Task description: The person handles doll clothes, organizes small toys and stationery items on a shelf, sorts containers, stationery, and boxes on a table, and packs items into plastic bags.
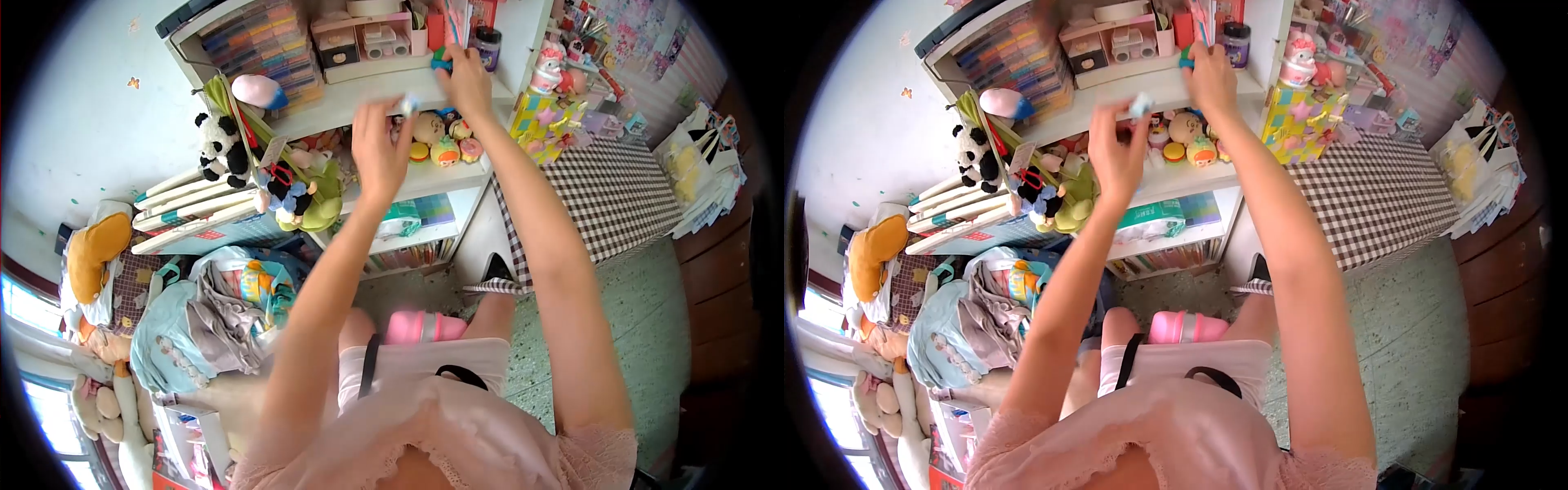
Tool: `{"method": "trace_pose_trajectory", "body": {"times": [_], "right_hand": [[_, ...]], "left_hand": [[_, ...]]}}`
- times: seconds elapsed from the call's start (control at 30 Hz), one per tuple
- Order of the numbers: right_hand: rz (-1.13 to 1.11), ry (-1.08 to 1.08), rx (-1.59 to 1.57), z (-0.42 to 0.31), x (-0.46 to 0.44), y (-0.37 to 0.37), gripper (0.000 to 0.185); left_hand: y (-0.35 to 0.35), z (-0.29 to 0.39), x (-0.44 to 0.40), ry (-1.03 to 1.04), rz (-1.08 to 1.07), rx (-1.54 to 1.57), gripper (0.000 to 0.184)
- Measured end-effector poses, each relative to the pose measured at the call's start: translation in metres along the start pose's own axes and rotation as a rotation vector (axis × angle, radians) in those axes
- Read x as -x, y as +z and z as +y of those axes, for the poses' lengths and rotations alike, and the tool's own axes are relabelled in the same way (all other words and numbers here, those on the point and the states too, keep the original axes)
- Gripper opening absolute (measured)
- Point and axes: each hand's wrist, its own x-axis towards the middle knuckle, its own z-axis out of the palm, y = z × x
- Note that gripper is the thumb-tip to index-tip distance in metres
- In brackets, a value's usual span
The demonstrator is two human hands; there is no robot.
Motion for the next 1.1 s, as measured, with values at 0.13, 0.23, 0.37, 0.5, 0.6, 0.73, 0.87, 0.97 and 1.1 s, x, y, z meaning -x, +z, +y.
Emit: {"method": "trace_pose_trajectory", "body": {"times": [0.13, 0.23, 0.37, 0.5, 0.6, 0.73, 0.87, 0.97, 1.1], "right_hand": [[0.122, -0.002, -0.142, 0.008, 0.0, 0.01, 0.028], [0.237, -0.047, -0.373, -0.001, 0.009, -0.005, 0.027], [0.195, -0.013, -0.507, -0.039, 0.088, -0.047, 0.026], [-0.08, 0.1, -0.495, -0.014, 0.184, 0.006, 0.028], [-0.16, 0.151, -0.38, -0.009, 0.201, 0.033, 0.034], [-0.208, 0.209, -0.261, -0.02, 0.194, 0.051, 0.041], [-0.238, 0.275, -0.234, -0.019, 0.192, 0.053, 0.044], [-0.214, 0.205, -0.235, -0.019, 0.192, 0.044, 0.045], [-0.152, 0.083, -0.208, -0.024, 0.169, 0.007, 0.036]], "left_hand": [[-0.011, -0.045, 0.076, -0.139, -0.161, -0.168, 0.027], [-0.001, -0.065, 0.078, -0.233, -0.269, -0.205, 0.029], [0.018, -0.104, 0.083, -0.264, -0.474, -0.388, 0.033], [0.016, -0.119, 0.104, -0.315, -0.519, -0.503, 0.026], [0.011, -0.12, 0.107, -0.315, -0.519, -0.505, 0.029], [0.008, -0.122, 0.106, -0.299, -0.504, -0.478, 0.028], [0.007, -0.123, 0.105, -0.302, -0.52, -0.494, 0.032], [0.006, -0.119, 0.106, -0.247, -0.47, -0.496, 0.043], [-0.004, -0.098, 0.095, -0.033, -0.332, -0.421, 0.041]]}}
